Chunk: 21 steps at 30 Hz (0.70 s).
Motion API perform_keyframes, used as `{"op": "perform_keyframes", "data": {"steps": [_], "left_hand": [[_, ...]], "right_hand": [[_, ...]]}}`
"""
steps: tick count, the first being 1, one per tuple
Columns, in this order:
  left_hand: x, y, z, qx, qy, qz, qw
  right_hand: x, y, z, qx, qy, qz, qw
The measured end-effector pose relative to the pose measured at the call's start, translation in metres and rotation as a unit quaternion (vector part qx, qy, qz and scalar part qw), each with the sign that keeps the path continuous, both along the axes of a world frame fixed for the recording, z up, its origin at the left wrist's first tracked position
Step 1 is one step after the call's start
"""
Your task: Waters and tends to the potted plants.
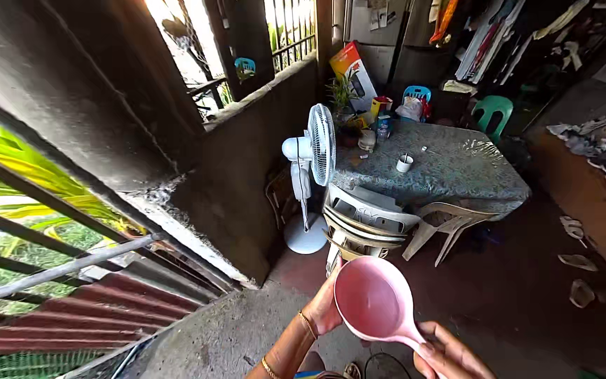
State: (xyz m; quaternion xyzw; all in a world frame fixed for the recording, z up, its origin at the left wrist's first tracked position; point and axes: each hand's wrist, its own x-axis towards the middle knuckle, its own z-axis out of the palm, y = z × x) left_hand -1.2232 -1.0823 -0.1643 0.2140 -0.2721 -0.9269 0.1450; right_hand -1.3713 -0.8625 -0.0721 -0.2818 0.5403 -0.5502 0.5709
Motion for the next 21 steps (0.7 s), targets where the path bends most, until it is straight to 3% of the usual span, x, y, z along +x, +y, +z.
{"op": "perform_keyframes", "data": {"steps": [7,15,21], "left_hand": [[-0.034,-0.098,0.046,-0.156,-0.107,0.073,0.979],[-0.031,-0.303,0.06,-0.299,-0.079,0.024,0.951],[-0.018,-0.419,0.072,-0.42,-0.059,0.004,0.905]], "right_hand": [[-0.062,-0.103,0.046,-0.028,0.013,0.013,0.999],[-0.097,-0.276,0.079,-0.106,0.071,-0.081,0.989],[-0.134,-0.412,0.093,-0.106,0.168,-0.166,0.966]]}}
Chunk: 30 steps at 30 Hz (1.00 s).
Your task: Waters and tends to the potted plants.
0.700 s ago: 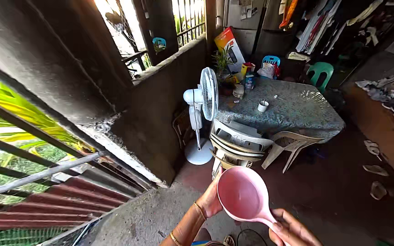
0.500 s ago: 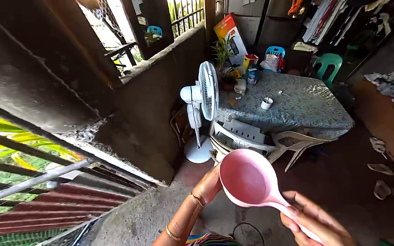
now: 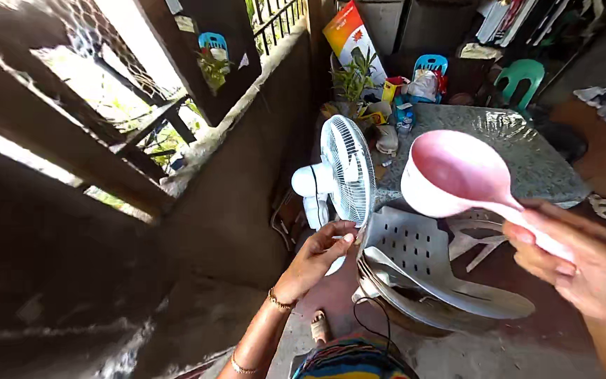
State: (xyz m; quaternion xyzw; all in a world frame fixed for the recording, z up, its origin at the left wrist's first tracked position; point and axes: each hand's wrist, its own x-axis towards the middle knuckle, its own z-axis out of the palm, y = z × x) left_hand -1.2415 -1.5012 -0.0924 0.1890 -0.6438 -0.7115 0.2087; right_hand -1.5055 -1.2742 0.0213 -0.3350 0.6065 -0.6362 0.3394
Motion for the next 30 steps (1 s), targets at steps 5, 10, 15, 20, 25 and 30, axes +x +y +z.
{"op": "perform_keyframes", "data": {"steps": [5,10,15,20,25,30], "left_hand": [[0.013,-0.069,-0.002,-0.092,0.018,0.024,0.995],[0.02,-0.114,-0.007,-0.093,-0.01,0.06,0.994],[-0.009,-0.152,-0.006,-0.129,-0.035,0.048,0.99],[-0.056,-0.182,0.001,-0.109,-0.046,-0.015,0.993],[-0.089,-0.201,-0.011,-0.055,-0.036,-0.066,0.996],[-0.108,-0.214,-0.017,-0.02,-0.031,-0.075,0.996]], "right_hand": [[-0.055,-0.11,-0.012,0.03,0.007,-0.071,0.997],[-0.133,-0.219,-0.067,0.038,0.005,-0.113,0.993],[-0.214,-0.32,-0.15,0.078,0.001,-0.131,0.988],[-0.273,-0.401,-0.214,0.125,-0.021,-0.16,0.979],[-0.301,-0.454,-0.252,0.167,-0.032,-0.153,0.973],[-0.302,-0.493,-0.277,0.189,-0.03,-0.117,0.974]]}}
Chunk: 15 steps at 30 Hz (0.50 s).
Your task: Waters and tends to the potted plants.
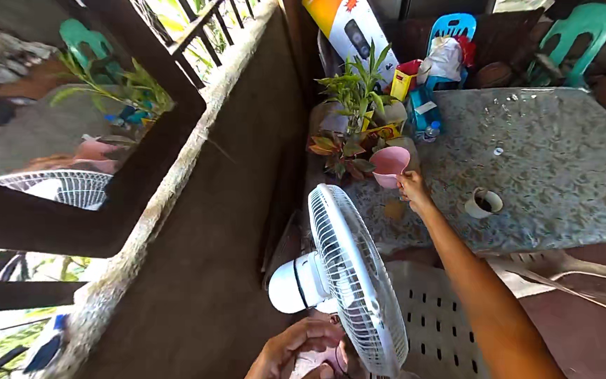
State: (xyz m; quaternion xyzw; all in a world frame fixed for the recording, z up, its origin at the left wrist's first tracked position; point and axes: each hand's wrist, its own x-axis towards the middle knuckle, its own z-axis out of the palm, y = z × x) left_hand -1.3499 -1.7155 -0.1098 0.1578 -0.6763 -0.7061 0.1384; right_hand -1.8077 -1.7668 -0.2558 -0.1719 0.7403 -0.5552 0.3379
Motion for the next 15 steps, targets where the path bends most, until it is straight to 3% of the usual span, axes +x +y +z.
{"op": "perform_keyframes", "data": {"steps": [8,15], "left_hand": [[0.003,-0.003,0.003,0.052,0.001,0.008,0.999],[0.027,0.0,-0.005,0.069,-0.005,0.036,0.997]], "right_hand": [[0.03,-0.046,-0.004,0.064,0.07,0.097,0.991],[0.039,-0.095,-0.007,0.092,0.137,0.097,0.981]]}}
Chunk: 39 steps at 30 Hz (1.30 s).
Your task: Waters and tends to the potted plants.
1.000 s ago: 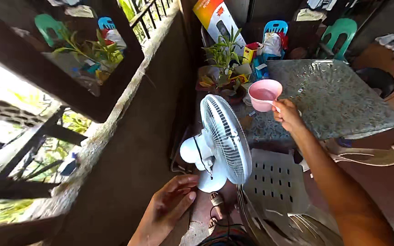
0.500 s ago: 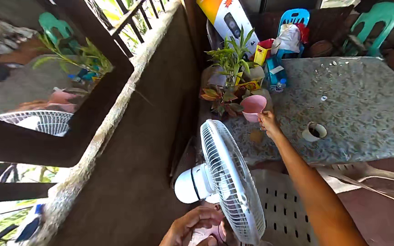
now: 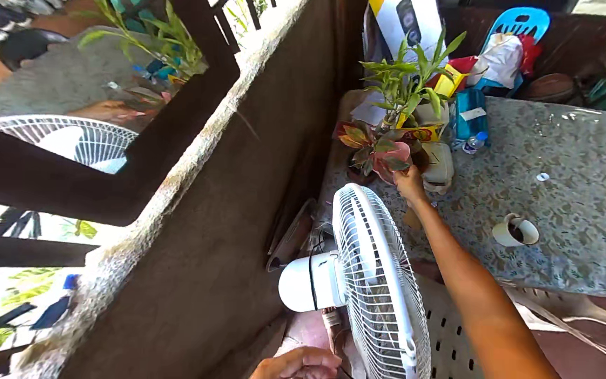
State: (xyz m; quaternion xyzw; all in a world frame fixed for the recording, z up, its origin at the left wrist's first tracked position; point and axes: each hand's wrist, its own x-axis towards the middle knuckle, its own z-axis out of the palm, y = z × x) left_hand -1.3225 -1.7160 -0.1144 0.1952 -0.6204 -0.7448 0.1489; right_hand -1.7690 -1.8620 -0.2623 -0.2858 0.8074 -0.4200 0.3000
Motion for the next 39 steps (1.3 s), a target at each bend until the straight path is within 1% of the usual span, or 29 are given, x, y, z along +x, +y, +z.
{"op": "perform_keyframes", "data": {"steps": [5,12,16,23,35,39], "left_hand": [[0.021,-0.002,-0.006,0.012,-0.001,0.023,1.0],[0.042,-0.007,-0.019,0.023,0.007,0.064,0.998],[0.044,-0.01,-0.023,0.033,0.009,0.067,0.997],[0.049,-0.012,-0.031,0.019,0.02,0.071,0.997],[0.056,-0.01,-0.038,0.028,0.022,0.078,0.996],[0.056,-0.009,-0.039,0.033,0.023,0.075,0.996]], "right_hand": [[0.003,-0.014,0.004,0.017,0.041,0.006,0.999],[-0.001,-0.029,-0.004,0.031,0.063,0.027,0.997],[0.003,-0.033,0.0,0.045,0.082,0.026,0.995],[0.005,-0.036,0.005,0.038,0.126,0.039,0.991],[0.001,-0.033,0.01,0.067,0.134,0.029,0.988],[0.003,-0.031,0.007,0.054,0.145,0.038,0.987]]}}
